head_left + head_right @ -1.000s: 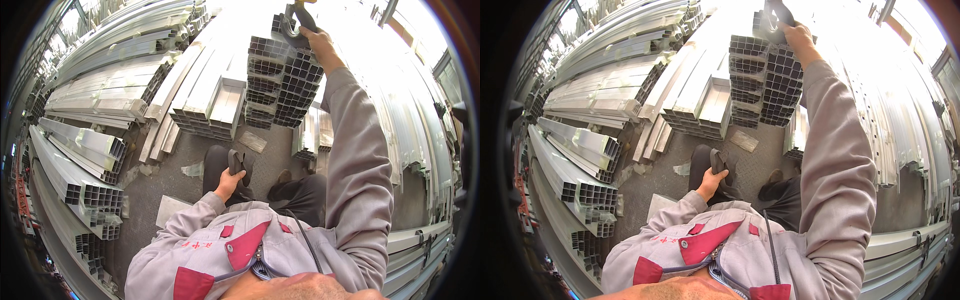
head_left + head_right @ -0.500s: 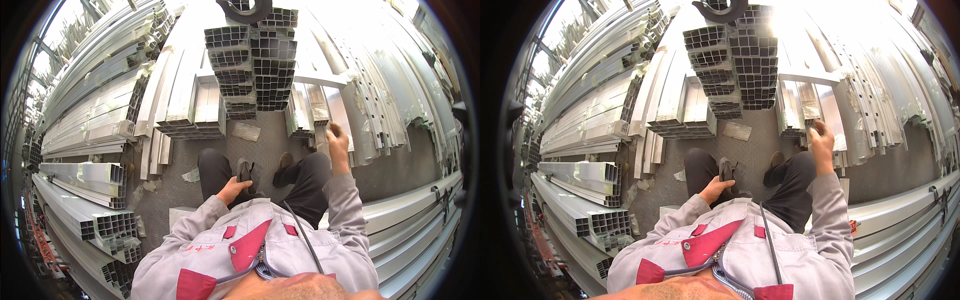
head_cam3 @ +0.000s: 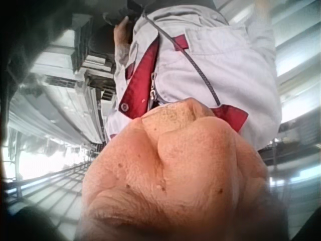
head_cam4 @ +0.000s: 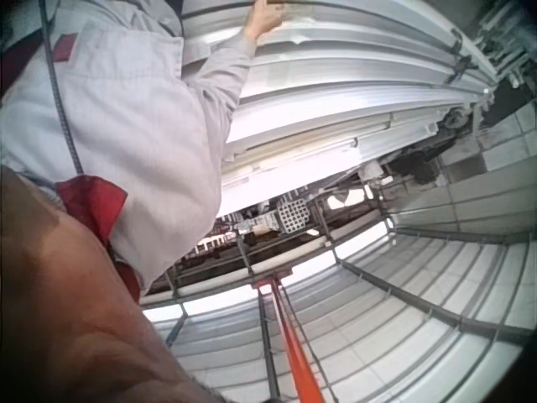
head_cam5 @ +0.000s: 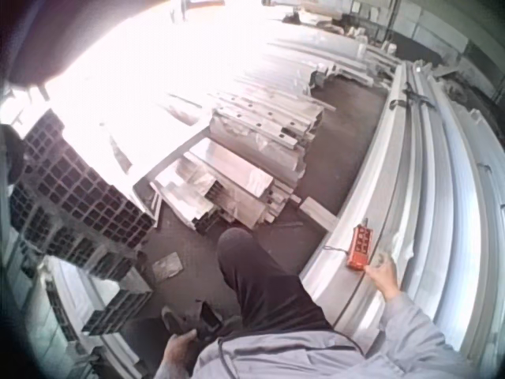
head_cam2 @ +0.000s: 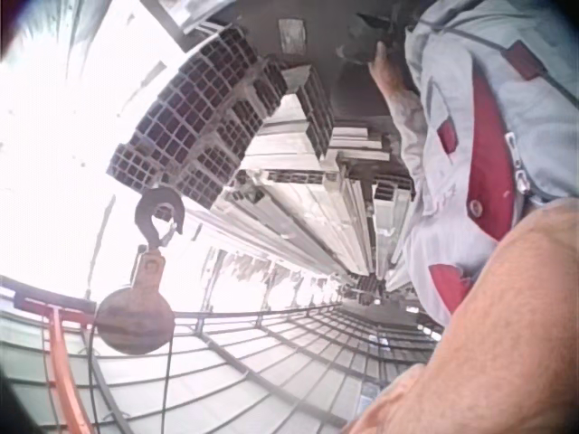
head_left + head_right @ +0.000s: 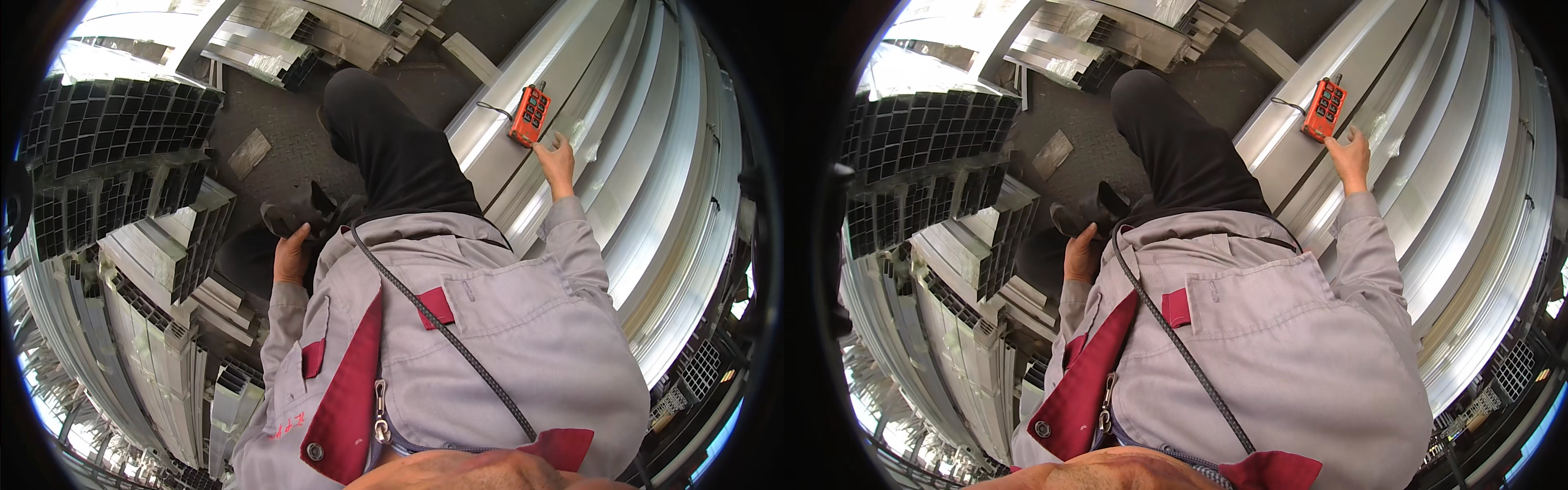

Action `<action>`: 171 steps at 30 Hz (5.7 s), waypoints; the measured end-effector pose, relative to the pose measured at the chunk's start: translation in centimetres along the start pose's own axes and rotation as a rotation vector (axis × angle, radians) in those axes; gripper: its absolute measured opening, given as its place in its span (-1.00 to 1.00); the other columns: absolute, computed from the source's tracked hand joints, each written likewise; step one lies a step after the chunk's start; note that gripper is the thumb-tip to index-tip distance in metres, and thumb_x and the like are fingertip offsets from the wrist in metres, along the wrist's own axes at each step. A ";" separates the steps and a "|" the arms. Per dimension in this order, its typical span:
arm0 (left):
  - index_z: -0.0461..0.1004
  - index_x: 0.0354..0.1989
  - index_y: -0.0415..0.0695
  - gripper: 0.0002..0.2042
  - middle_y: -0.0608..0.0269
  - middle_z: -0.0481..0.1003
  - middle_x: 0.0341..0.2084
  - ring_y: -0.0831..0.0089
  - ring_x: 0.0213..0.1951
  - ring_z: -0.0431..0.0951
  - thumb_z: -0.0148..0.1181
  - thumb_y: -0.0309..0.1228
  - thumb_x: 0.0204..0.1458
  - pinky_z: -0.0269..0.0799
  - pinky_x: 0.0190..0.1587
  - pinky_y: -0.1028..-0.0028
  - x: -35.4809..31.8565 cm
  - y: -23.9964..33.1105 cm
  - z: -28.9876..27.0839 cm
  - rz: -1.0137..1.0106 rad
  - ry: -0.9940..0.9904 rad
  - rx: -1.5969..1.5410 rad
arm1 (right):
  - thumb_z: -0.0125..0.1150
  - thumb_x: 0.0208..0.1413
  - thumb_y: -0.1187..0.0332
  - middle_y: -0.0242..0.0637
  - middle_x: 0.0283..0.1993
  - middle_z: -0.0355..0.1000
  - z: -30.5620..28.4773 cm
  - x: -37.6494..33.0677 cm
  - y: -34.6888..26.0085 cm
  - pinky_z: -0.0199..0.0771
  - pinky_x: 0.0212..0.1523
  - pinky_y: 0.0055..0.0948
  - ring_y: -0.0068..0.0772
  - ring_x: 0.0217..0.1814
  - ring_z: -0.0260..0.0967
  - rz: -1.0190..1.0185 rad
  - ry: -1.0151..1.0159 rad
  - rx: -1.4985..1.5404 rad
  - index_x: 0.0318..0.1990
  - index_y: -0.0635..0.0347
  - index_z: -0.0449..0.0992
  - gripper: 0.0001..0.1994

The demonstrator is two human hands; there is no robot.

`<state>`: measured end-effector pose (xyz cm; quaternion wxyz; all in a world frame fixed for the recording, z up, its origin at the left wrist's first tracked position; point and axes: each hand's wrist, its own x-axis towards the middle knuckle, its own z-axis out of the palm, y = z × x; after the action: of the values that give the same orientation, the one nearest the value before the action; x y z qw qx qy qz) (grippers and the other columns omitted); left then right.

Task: The person uses a handheld remote control to operate an overhead crane, attaching straps to a bundle of aluminum profiles, lifting the load, and moving it to a new location. The person then detaches the straps and places the bundle on the floor.

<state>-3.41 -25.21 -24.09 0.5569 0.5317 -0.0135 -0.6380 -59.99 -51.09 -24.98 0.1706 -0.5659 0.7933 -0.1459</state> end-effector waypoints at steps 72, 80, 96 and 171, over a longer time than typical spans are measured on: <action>0.50 0.10 -0.25 -0.61 0.24 0.59 -0.05 0.52 -0.03 0.55 0.40 -0.36 0.16 0.51 0.07 0.40 -5.6 1.5 10.6 0.554 0.103 0.357 | 0.15 0.28 0.31 -0.25 -0.26 0.56 10.4 -19.1 -38.0 0.70 -0.27 -0.35 -0.37 -0.33 0.59 -0.063 -1.430 1.358 -0.12 0.22 0.50 -0.82; 0.53 -0.01 -0.24 -0.72 0.27 0.61 -0.16 0.54 -0.24 0.58 0.35 -0.35 0.20 0.56 -0.15 0.43 -5.4 1.6 9.8 0.449 0.231 0.139 | 0.11 0.31 0.25 -0.28 -0.29 0.57 9.6 -18.8 -37.8 0.68 -0.32 -0.35 -0.39 -0.37 0.58 0.027 -1.437 1.332 -0.14 0.18 0.53 -0.80; 0.57 -0.07 -0.23 -0.68 0.30 0.61 -0.34 0.53 -0.32 0.56 0.38 -0.24 0.17 0.50 -0.23 0.46 -5.6 2.0 9.3 0.376 0.175 0.277 | 0.11 0.32 0.29 -0.37 -0.33 0.53 12.0 -17.3 -37.6 0.66 -0.36 -0.38 -0.46 -0.39 0.55 0.088 -1.290 1.376 -0.22 0.13 0.50 -0.86; 0.24 0.30 -0.05 -0.24 -0.20 0.59 -0.13 -0.18 -0.04 0.61 0.50 -0.26 -0.10 0.50 0.04 0.08 -9.7 -1.7 1.0 0.585 1.253 0.998 | 0.34 0.13 0.40 -0.37 -0.14 0.51 17.1 -9.5 -38.2 0.59 -0.11 -0.40 -0.51 -0.18 0.49 -0.178 -1.361 1.275 0.03 0.20 0.49 -0.68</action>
<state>-7.05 -18.07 -18.26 0.3043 0.9447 -0.1195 0.0242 -17.24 -54.85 -23.11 0.8645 -0.3878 0.2469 -0.2034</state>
